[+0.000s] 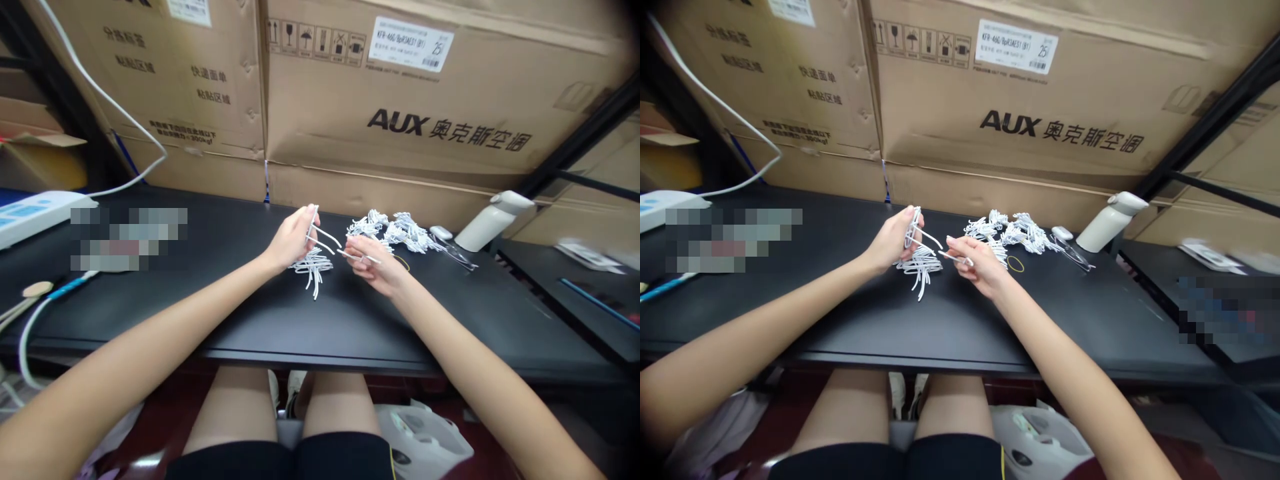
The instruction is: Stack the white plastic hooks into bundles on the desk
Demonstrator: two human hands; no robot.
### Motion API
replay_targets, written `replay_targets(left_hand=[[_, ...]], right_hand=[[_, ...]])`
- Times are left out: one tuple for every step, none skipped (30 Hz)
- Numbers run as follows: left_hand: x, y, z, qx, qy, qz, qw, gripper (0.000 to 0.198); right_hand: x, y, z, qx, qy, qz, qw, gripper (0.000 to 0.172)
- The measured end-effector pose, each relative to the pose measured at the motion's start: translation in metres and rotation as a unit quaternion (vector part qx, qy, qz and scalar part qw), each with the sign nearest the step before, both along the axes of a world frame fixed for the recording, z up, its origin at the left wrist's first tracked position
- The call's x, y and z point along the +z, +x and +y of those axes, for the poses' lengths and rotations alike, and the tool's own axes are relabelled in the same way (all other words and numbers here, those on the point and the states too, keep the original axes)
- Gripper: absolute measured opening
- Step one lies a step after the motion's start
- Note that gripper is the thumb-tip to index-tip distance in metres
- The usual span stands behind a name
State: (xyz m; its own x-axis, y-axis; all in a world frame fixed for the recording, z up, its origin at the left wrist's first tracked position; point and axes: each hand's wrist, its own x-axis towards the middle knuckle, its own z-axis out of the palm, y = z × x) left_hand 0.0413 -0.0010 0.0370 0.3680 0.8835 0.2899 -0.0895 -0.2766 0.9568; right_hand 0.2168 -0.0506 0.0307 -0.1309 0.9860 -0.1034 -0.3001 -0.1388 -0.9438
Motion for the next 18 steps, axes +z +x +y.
replay_targets(left_hand=[[-0.0008,-0.0002,-0.0001,-0.004,0.011,0.011,1.000,0.038],[-0.0016,-0.0005,-0.0001,-0.006,0.022,0.018,1.000,0.037],[-0.0023,-0.0008,0.0000,-0.007,0.034,0.022,0.999,0.037],[-0.0031,-0.0011,0.0001,-0.009,0.044,0.024,0.999,0.037],[-0.0038,-0.0013,0.0000,-0.010,0.051,0.025,0.998,0.036],[-0.0044,-0.0013,-0.0002,-0.010,0.057,0.027,0.998,0.036],[-0.0049,-0.0012,-0.0006,-0.010,0.062,0.029,0.998,0.036],[-0.0053,-0.0010,-0.0012,-0.009,0.067,0.033,0.997,0.036],[-0.0053,-0.0007,-0.0021,-0.004,0.073,0.036,0.997,0.035],[-0.0050,-0.0003,-0.0032,0.003,0.080,0.038,0.996,0.035],[-0.0045,0.0002,-0.0043,0.010,0.088,0.039,0.995,0.034],[-0.0037,0.0005,-0.0054,0.017,0.094,0.039,0.995,0.034],[-0.0028,0.0008,-0.0064,0.023,0.100,0.038,0.994,0.035],[-0.0020,0.0010,-0.0072,0.027,0.104,0.039,0.993,0.035],[-0.0013,0.0011,-0.0077,0.029,0.105,0.041,0.993,0.036],[-0.0009,0.0012,-0.0079,0.028,0.104,0.043,0.993,0.035],[-0.0008,0.0012,-0.0078,0.027,0.102,0.044,0.993,0.034],[-0.0010,0.0012,-0.0075,0.024,0.099,0.044,0.994,0.032]], right_hand=[[-0.0001,-0.0007,-0.0003,-0.006,0.003,-0.002,1.000,0.036],[-0.0003,-0.0011,-0.0004,-0.012,0.008,-0.004,1.000,0.035],[-0.0007,-0.0013,-0.0005,-0.015,0.015,-0.009,1.000,0.035],[-0.0013,-0.0012,-0.0004,-0.016,0.022,-0.016,0.999,0.034],[-0.0021,-0.0008,-0.0001,-0.012,0.030,-0.025,0.999,0.033],[-0.0031,-0.0002,0.0003,-0.006,0.035,-0.034,0.999,0.033],[-0.0042,0.0007,0.0007,0.000,0.038,-0.044,0.998,0.033],[-0.0053,0.0017,0.0012,0.005,0.038,-0.052,0.998,0.035],[-0.0064,0.0027,0.0017,0.009,0.037,-0.057,0.998,0.036],[-0.0074,0.0037,0.0022,0.011,0.036,-0.060,0.998,0.038],[-0.0081,0.0045,0.0027,0.011,0.037,-0.060,0.997,0.040],[-0.0086,0.0051,0.0031,0.009,0.040,-0.059,0.997,0.039],[-0.0089,0.0054,0.0033,0.006,0.043,-0.056,0.998,0.037],[-0.0090,0.0054,0.0035,0.003,0.045,-0.053,0.998,0.035],[-0.0090,0.0053,0.0034,-0.002,0.047,-0.052,0.998,0.033],[-0.0088,0.0050,0.0032,-0.006,0.047,-0.054,0.997,0.032],[-0.0085,0.0046,0.0028,-0.009,0.048,-0.059,0.997,0.032],[-0.0083,0.0043,0.0022,-0.007,0.051,-0.067,0.996,0.032]])
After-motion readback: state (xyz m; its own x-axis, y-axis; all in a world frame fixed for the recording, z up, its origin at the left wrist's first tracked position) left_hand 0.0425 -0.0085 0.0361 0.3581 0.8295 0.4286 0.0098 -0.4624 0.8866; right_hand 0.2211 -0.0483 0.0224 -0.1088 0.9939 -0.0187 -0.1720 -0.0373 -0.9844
